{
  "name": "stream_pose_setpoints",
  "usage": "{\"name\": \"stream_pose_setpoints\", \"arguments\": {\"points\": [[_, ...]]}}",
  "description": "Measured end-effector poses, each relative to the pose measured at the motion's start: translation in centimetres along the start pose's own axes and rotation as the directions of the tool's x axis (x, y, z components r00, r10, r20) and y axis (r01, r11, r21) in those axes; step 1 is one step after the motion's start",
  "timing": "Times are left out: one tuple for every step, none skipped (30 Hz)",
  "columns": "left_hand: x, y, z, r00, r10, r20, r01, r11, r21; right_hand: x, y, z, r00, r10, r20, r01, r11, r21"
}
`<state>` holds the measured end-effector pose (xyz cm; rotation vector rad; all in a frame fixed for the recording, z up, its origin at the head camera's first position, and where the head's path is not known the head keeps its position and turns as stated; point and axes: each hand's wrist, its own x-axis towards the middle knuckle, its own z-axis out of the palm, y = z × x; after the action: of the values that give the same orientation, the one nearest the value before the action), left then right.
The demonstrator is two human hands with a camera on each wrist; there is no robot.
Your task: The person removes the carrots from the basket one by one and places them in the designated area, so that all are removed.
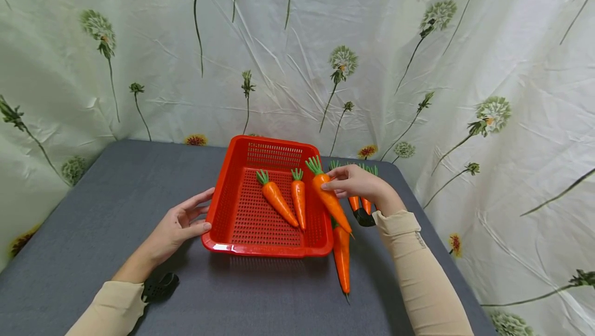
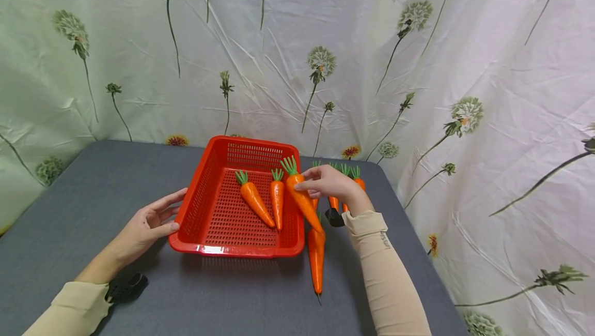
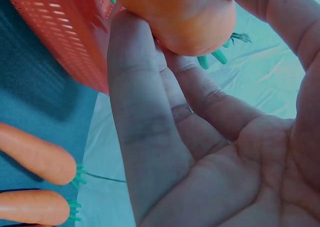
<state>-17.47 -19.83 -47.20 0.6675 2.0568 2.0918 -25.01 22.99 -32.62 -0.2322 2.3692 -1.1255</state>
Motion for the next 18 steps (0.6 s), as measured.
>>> {"name": "stream_pose_setpoints", "arguments": {"points": [[0.0,0.0,0.0,1.0,0.0,0.0,0.0,1.0,-0.002,-0.1,0.2,-0.1,1.0,0.003,-0.002,-0.003,1.0,0.006],[0.0,0.0,0.0,1.0,0.004,0.004,-0.004,1.0,-0.004,-0.2,0.3,-0.1,1.0,0.006,-0.008,-0.006,1.0,0.009],[0.0,0.1,0.0,1.0,0.006,0.006,-0.006,1.0,-0.007,-0.3,0.5,-0.2,1.0,0.004,-0.009,-0.004,1.0,0.01],[0.0,0.1,0.0,1.0,0.008,0.008,-0.008,1.0,-0.011,-0.5,0.6,-0.2,1.0,0.002,-0.011,-0.002,1.0,0.014],[0.0,0.1,0.0,1.0,0.012,0.01,-0.012,1.0,-0.015,-0.6,0.8,-0.3,1.0,-0.002,-0.011,0.002,1.0,0.018],[0.0,0.2,0.0,1.0,0.017,0.014,-0.017,1.0,-0.018,-0.8,1.0,-0.3,1.0,-0.003,-0.012,0.004,1.0,0.027],[0.0,0.2,0.0,1.0,0.021,0.016,-0.021,1.0,-0.019,-0.9,1.1,-0.3,1.0,-0.009,-0.012,0.009,0.999,0.034],[0.0,0.2,-0.1,1.0,0.024,0.018,-0.023,1.0,-0.02,-1.0,1.3,-0.3,1.0,-0.015,-0.013,0.015,0.999,0.037],[0.0,0.2,-0.1,1.0,0.022,0.017,-0.022,1.0,-0.02,-1.1,1.4,-0.3,1.0,-0.018,-0.015,0.018,0.999,0.041],[0.0,0.2,-0.1,1.0,0.022,0.017,-0.022,1.0,-0.019,-1.2,1.6,-0.3,1.0,-0.018,-0.019,0.019,0.999,0.045],[0.0,0.2,-0.1,1.0,0.019,0.014,-0.019,1.0,-0.016,-1.4,1.7,-0.3,1.0,-0.021,-0.023,0.022,0.999,0.046],[0.0,0.2,-0.1,1.0,0.02,0.014,-0.02,1.0,-0.013,-1.5,1.8,-0.3,0.999,-0.018,-0.029,0.02,0.999,0.049],[0.0,0.2,0.0,1.0,0.018,0.012,-0.018,1.0,-0.01,-1.6,2.0,-0.3,0.999,-0.02,-0.032,0.022,0.998,0.052],[-0.1,0.2,0.0,1.0,0.02,0.014,-0.02,1.0,-0.008,-1.7,2.1,-0.3,0.999,-0.02,-0.036,0.022,0.998,0.057],[-0.1,0.2,0.0,1.0,0.02,0.015,-0.02,1.0,-0.009,-1.8,2.3,-0.3,0.999,-0.018,-0.041,0.021,0.998,0.055],[0.0,0.2,0.0,1.0,0.022,0.017,-0.022,1.0,-0.008,-1.9,2.4,-0.4,0.999,-0.018,-0.045,0.021,0.998,0.056],[0.0,0.2,0.0,1.0,0.024,0.018,-0.024,1.0,-0.005,-2.0,2.6,-0.4,0.999,-0.019,-0.047,0.022,0.998,0.058],[0.0,0.1,0.0,0.999,0.025,0.02,-0.025,1.0,-0.006,-2.1,2.7,-0.5,0.999,-0.017,-0.05,0.02,0.998,0.059]]}}
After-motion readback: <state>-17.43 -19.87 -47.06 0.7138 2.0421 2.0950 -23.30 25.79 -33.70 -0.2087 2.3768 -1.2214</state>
